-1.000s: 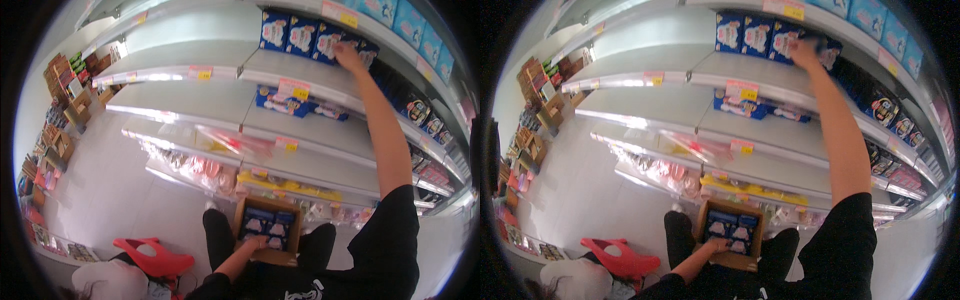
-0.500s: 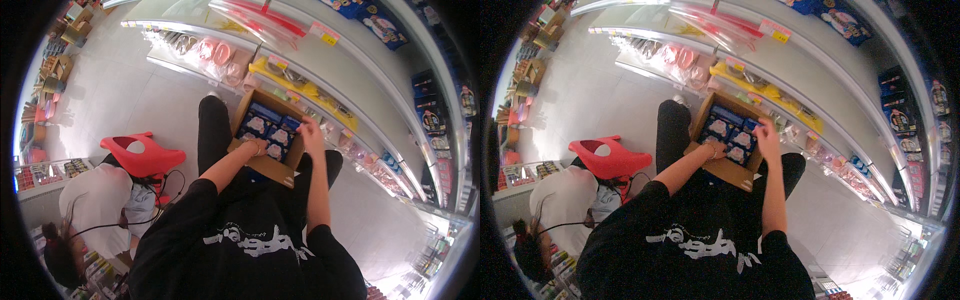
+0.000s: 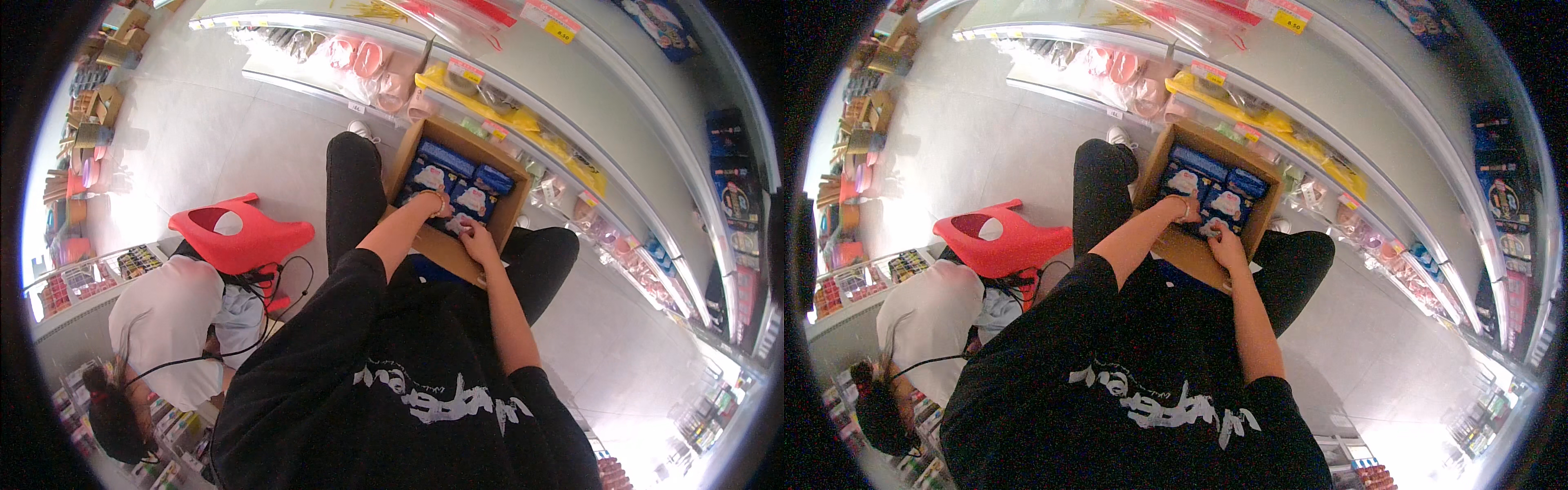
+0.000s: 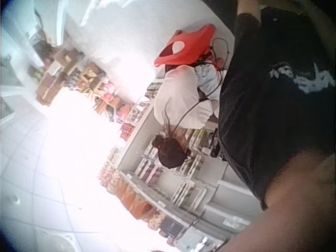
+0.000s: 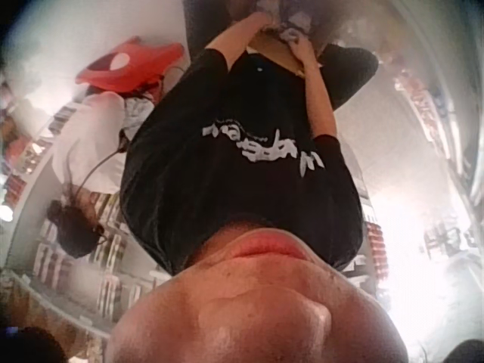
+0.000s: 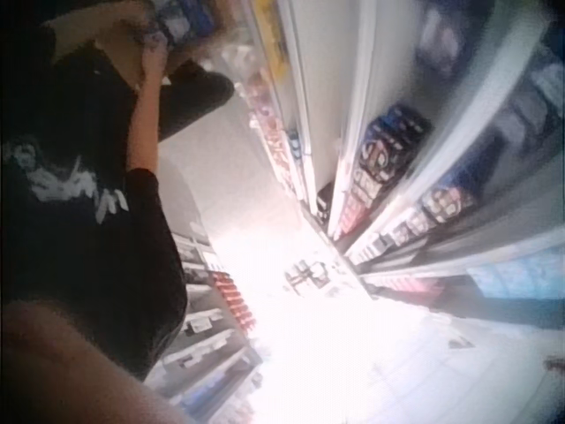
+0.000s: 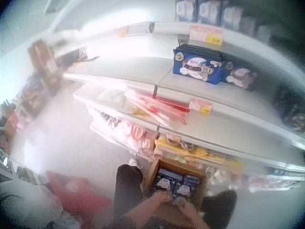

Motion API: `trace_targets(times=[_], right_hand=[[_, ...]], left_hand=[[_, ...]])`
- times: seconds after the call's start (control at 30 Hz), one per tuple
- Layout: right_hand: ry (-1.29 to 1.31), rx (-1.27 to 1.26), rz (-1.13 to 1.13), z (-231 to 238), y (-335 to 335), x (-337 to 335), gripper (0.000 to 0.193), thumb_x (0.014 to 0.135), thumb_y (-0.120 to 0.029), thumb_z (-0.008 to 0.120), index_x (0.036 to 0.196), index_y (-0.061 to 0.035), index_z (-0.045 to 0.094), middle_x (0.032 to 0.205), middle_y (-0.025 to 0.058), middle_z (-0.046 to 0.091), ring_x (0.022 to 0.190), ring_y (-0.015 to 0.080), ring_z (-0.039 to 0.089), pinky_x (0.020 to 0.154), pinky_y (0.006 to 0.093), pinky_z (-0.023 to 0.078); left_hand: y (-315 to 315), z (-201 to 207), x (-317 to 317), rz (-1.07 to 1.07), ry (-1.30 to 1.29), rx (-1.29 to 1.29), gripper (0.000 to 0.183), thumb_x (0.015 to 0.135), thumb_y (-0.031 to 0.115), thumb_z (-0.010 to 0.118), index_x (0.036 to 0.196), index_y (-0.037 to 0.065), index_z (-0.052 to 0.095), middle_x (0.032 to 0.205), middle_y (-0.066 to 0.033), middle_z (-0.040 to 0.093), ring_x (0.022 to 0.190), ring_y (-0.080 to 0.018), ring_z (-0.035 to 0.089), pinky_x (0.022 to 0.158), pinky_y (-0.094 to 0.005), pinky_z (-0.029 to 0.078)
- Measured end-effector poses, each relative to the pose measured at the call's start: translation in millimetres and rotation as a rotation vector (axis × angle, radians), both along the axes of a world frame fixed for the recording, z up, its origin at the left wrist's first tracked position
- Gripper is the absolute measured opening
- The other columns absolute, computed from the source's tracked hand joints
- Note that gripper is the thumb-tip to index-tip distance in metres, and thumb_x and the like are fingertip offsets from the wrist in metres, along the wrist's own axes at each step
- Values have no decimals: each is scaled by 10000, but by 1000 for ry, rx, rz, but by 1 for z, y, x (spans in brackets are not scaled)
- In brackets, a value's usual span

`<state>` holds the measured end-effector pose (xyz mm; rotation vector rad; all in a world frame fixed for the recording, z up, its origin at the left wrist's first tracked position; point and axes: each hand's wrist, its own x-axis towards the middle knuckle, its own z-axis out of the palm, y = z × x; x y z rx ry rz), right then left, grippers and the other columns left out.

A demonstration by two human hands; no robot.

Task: The person takes items from a box and places them on the shelves of a store.

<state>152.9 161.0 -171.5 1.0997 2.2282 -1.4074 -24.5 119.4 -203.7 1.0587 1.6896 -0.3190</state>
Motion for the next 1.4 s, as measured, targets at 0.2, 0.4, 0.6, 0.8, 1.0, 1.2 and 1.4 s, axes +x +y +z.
trace_targets(times=[0.2, 0.4, 0.6, 0.8, 1.0, 1.2, 1.4], right_hand=[[-64, -64, -31, -4, 4, -4, 405, 800, -185, 542, 1186, -78, 483, 996, 153, 603, 911, 303, 577, 805, 399, 446], [-46, -62, -38, -16, 3, -5, 334, 793, -156, 537, 1109, -48, 516, 946, 159, 608, 866, 278, 589, 762, 368, 454], [42, -80, -119, -29, 1, -3, 270, 780, -90, 506, 1029, 13, 525, 811, 130, 636, 773, 197, 608, 712, 295, 453], [41, -113, -131, -30, 2, 0, 276, 783, -74, 496, 1043, 14, 518, 807, 123, 637, 775, 191, 605, 714, 287, 450], [4, -187, -114, -23, 5, -2, 338, 786, -176, 554, 1090, -32, 519, 921, 163, 622, 854, 301, 592, 751, 376, 455], [30, -157, -126, -24, 3, -2, 290, 786, -80, 495, 1061, 7, 516, 811, 126, 639, 794, 196, 608, 737, 292, 446], [27, -111, -83, -23, 5, -1, 273, 790, -82, 498, 1048, 3, 520, 792, 114, 647, 789, 181, 608, 726, 287, 447]], left_hand=[[7, -19, -12, -23, 136, 74, 601, 776, 239, 566, 1284, 20, 329, 1365, -173, 276, 1128, -334, 450, 868, -475, 440], [5, -78, -13, 110, 388, 259, 370, 839, 163, 478, 1206, 117, 455, 1328, -145, 340, 1187, -310, 387, 899, -458, 405], [14, -93, -23, 281, 375, 346, 413, 810, 203, 514, 1204, 95, 446, 1324, -128, 349, 1209, -301, 354, 907, -461, 389], [-3, -82, -26, 208, 314, 463, 590, 706, 143, 625, 1237, 42, 388, 1290, -146, 376, 1197, -321, 364, 933, -434, 371], [-5, -78, -35, 212, 317, 481, 518, 739, 225, 605, 1200, 74, 426, 1200, -135, 423, 1168, -275, 368, 880, -431, 406], [-7, -78, -34, 96, 464, 571, 430, 718, 207, 613, 1111, 78, 495, 1129, -124, 452, 1071, -270, 429, 841, -413, 422], [4, -68, -26, 93, 546, 470, 404, 677, 218, 668, 1037, 79, 547, 1091, -103, 496, 1092, -271, 425, 847, -410, 409]])
